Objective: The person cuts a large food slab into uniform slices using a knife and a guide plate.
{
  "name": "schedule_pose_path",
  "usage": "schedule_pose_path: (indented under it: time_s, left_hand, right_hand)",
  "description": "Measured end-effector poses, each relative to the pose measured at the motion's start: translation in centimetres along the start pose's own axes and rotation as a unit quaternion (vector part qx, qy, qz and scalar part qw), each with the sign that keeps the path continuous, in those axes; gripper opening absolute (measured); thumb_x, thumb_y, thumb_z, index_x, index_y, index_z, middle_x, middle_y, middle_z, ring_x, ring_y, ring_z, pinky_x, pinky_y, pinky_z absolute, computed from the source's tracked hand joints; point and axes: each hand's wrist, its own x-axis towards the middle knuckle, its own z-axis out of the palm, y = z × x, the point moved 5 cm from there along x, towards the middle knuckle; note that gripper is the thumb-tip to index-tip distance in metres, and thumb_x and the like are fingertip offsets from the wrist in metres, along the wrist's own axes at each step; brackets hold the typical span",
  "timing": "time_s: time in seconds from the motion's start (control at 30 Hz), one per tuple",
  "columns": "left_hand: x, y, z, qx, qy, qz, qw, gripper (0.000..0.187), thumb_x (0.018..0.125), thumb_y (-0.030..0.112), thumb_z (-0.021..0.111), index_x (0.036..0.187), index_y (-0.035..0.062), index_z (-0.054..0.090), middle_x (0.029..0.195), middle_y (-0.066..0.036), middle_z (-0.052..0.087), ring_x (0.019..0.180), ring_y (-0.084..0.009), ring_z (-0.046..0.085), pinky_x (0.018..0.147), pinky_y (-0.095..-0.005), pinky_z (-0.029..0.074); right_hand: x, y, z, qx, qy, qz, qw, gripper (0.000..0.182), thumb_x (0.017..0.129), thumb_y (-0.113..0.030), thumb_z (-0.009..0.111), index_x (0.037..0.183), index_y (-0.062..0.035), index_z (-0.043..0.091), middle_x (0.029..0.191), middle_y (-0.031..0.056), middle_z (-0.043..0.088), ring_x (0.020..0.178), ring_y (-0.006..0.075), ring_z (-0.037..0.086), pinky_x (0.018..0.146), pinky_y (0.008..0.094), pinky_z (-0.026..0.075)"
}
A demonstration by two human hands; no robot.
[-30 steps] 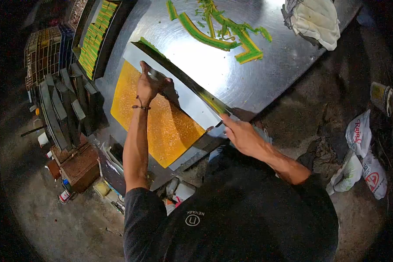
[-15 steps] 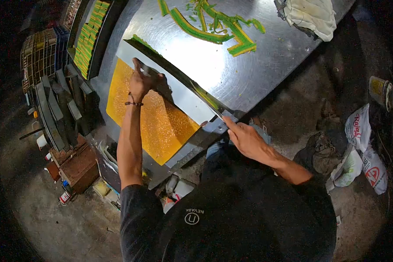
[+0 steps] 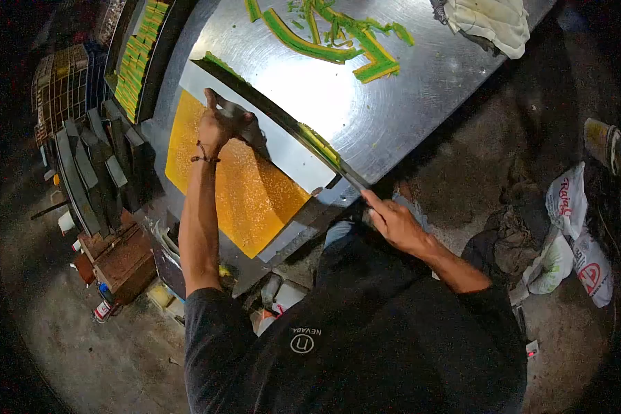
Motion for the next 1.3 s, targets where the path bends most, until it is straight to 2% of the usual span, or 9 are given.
schedule_pose_path:
  time_s: [0.13,0.2,0.3,0.43,0.5,0.6,0.93,1.07,1.3]
  left_hand:
    - [-3.8,4.0,-1.4,0.010,0.065,0.069,0.995,0.132,0.067,0.041,0.091,0.153,-0.0072,0.003,0.084,-0.022,0.069,0.070,-0.0235,0.068,0.061,-0.0308,0.054]
    - [-2.3,2.3,-0.9,-0.121,0.057,0.136,0.982,0.135,0.065,0.042,0.091,0.152,-0.0097,0.002,0.078,-0.019,0.069,0.068,-0.0215,0.068,0.060,-0.0305,0.054]
    - [-5.3,6.0,-2.0,-0.029,0.040,0.024,0.998,0.137,0.063,0.043,0.091,0.151,-0.0116,0.002,0.078,-0.020,0.070,0.071,-0.0219,0.069,0.063,-0.0311,0.055]
    - [-5.4,6.8,-2.3,0.005,0.042,0.005,0.999,0.136,0.062,0.044,0.092,0.151,-0.0099,0.004,0.096,-0.028,0.070,0.082,-0.0315,0.071,0.072,-0.0343,0.057]
    - [-3.1,4.0,-0.8,0.025,0.141,0.115,0.983,0.137,0.061,0.040,0.093,0.152,-0.0094,0.003,0.106,-0.033,0.065,0.091,-0.0366,0.069,0.078,-0.0362,0.057]
    - [-5.3,6.6,-2.3,0.001,0.075,0.032,0.997,0.138,0.061,0.037,0.094,0.151,-0.0094,0.002,0.104,-0.033,0.065,0.091,-0.0366,0.069,0.079,-0.0370,0.057]
    - [-3.2,3.9,-1.3,-0.030,0.114,0.136,0.984,0.131,0.063,0.030,0.090,0.151,-0.0096,0.001,0.089,-0.034,0.065,0.081,-0.0423,0.067,0.075,-0.0416,0.057]
    - [-3.4,4.3,-0.8,-0.037,0.108,0.125,0.986,0.131,0.067,0.029,0.089,0.153,-0.0050,-0.003,0.094,-0.028,0.068,0.079,-0.0359,0.069,0.070,-0.0410,0.055]
    - [-3.9,4.6,-1.3,-0.056,0.064,0.043,0.995,0.153,0.048,0.055,0.094,0.152,-0.0079,0.002,0.115,-0.041,0.054,0.107,-0.0449,0.060,0.090,-0.0408,0.053]
  right_hand:
    - [-6.1,1.2,-1.8,-0.003,-0.001,-0.024,1.000,0.056,0.096,-0.009,0.056,0.148,-0.0080,0.038,0.094,0.0227,0.064,0.082,0.0397,0.063,0.075,0.0452,0.052]
    - [-8.7,1.7,-3.0,-0.034,-0.098,0.120,0.987,0.055,0.097,-0.009,0.056,0.148,-0.0080,0.038,0.103,0.0234,0.065,0.088,0.0401,0.065,0.079,0.0445,0.053]
    - [-9.2,-0.6,-5.3,-0.022,-0.047,0.044,0.998,0.052,0.098,-0.011,0.054,0.147,-0.0065,0.040,0.106,0.0225,0.066,0.092,0.0397,0.065,0.079,0.0449,0.053]
    - [0.6,-6.0,-6.0,0.007,-0.010,-0.047,0.999,0.048,0.099,-0.014,0.050,0.146,-0.0040,0.041,0.099,0.0242,0.065,0.088,0.0398,0.064,0.076,0.0478,0.051]
    - [7.7,-8.0,-4.9,-0.006,-0.024,-0.050,0.998,0.047,0.099,-0.015,0.048,0.144,-0.0026,0.041,0.096,0.0262,0.064,0.085,0.0418,0.064,0.073,0.0500,0.049]
    - [17.7,-9.9,-2.0,-0.010,0.017,-0.108,0.994,0.047,0.097,-0.014,0.049,0.141,-0.0001,0.041,0.086,0.0287,0.064,0.080,0.0467,0.062,0.071,0.0542,0.047]
    - [33.5,-11.8,4.1,-0.063,0.033,-0.124,0.990,0.038,0.095,-0.012,0.046,0.130,0.0018,0.048,0.078,0.0315,0.062,0.079,0.0495,0.062,0.070,0.0557,0.049]
    - [31.0,-11.8,3.0,-0.047,-0.069,-0.008,0.996,0.037,0.092,-0.008,0.047,0.128,0.0004,0.046,0.079,0.0336,0.061,0.083,0.0539,0.061,0.072,0.0580,0.049]
    - [12.8,-7.4,-1.0,-0.046,-0.072,0.037,0.996,0.042,0.096,-0.010,0.046,0.137,-0.0007,0.044,0.082,0.0294,0.062,0.078,0.0509,0.060,0.067,0.0565,0.047]
